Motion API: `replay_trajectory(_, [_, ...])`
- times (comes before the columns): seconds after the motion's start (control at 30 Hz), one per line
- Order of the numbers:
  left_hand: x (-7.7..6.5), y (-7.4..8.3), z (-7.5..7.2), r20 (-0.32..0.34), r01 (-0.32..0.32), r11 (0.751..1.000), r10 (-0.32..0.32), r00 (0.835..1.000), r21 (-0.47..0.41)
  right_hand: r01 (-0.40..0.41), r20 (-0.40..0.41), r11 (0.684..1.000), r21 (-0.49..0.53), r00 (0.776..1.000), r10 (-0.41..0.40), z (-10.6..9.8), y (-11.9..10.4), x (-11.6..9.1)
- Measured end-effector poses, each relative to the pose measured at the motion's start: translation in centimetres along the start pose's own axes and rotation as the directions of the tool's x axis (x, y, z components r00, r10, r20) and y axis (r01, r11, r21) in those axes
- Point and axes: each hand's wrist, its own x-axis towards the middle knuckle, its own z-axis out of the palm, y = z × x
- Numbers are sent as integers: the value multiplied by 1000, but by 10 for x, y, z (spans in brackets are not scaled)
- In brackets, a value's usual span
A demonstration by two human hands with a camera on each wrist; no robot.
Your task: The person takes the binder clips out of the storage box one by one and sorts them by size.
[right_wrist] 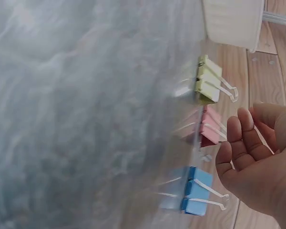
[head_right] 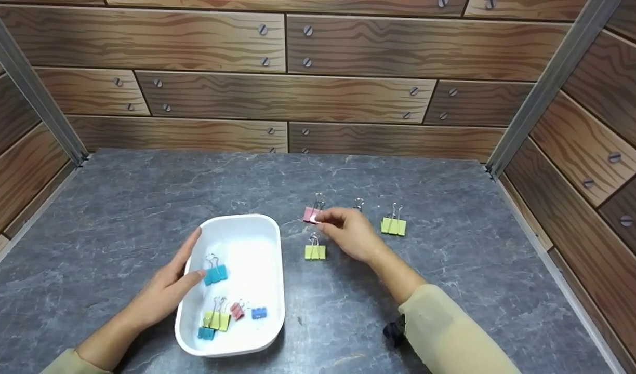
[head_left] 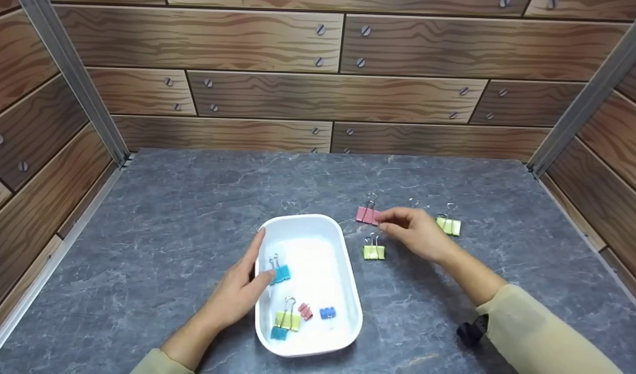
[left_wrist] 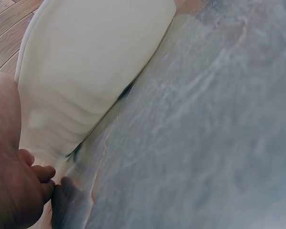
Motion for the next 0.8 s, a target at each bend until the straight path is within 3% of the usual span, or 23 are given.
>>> replay_trajectory(0.13, [0,0,0,2,-3,1000,3,1000,-1,51,-2,998,30,999,-51,5,-18,-1])
replay_trajectory(0.3, [0,0,0,4,-6,1000,6,1000,-20,151,52,986,77,987,-155,20,-46,-5])
replay_trajectory(0.57, [-1,0,-1,6,-19,999,20,1000,-30,224,194,968,110,951,-242,59,-81,-11])
replay_trajectory(0.8, [-1,-1,-1,3,-12,1000,12,1000,-16,265,319,961,81,906,-277,89,-92,-12])
